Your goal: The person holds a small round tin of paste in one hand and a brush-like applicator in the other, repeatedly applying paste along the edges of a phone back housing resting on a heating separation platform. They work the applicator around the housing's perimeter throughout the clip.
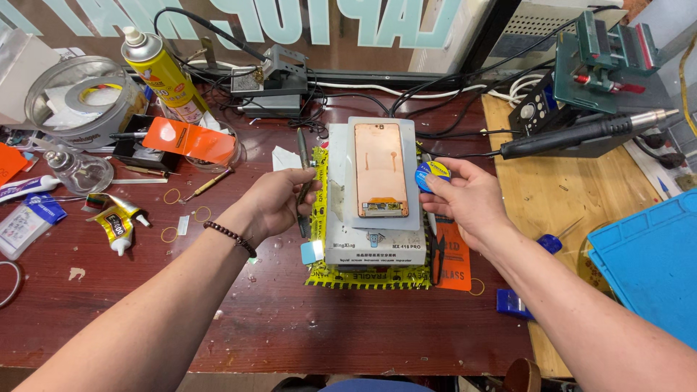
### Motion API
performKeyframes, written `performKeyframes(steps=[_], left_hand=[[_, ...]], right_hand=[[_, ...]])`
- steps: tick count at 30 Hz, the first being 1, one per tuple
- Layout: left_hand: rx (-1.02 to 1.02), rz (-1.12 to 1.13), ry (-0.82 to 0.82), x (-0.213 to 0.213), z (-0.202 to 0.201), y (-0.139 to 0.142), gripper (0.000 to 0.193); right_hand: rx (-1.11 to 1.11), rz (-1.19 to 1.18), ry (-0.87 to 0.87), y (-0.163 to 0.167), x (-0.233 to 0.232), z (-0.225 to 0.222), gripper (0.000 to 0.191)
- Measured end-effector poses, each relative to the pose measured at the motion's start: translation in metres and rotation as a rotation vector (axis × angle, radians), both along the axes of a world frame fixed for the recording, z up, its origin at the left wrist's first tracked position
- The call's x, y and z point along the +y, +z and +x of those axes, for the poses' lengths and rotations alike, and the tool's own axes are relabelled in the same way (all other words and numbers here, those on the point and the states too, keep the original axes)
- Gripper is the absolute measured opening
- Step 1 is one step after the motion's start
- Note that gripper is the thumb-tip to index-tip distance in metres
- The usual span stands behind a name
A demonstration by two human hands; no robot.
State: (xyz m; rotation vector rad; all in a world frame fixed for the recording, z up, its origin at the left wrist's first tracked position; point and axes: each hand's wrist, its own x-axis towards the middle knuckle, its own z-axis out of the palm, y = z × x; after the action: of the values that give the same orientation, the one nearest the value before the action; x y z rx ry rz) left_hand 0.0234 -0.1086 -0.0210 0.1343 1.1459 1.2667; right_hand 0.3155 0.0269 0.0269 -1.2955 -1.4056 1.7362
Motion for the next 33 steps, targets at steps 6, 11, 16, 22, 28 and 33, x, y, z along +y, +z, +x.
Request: performKeyframes(steps=[6,11,16,22,28,33], left_hand=[[0.011,-0.032,0.016,0.003,0.006,0.004,0.017],[0.026,-0.013,-0.012,0.005,0.007,0.009,0.017],[0.034,-0.026,-0.023,0.007,0.011,0.011,0.017],[0.043,-0.011,-0.039,0.010,0.015,0.013,0.016],[0.051,-0.012,-0.037,0.010,0.019,0.015,0.014],[0.049,-0.003,-0.039,0.010,0.022,0.019,0.012]], right_hand=[[-0.015,-0.014,0.000,0.003,-0.002,0.007,0.043],[0.001,-0.026,-0.012,0.002,-0.004,0.014,0.041],[-0.008,-0.026,-0.018,0.001,-0.007,0.020,0.040],[0.000,-0.033,-0.022,0.002,-0.011,0.027,0.040],[-0.010,-0.032,-0.037,0.003,-0.016,0.031,0.041],[-0.011,-0.025,-0.030,0.003,-0.020,0.036,0.041]])
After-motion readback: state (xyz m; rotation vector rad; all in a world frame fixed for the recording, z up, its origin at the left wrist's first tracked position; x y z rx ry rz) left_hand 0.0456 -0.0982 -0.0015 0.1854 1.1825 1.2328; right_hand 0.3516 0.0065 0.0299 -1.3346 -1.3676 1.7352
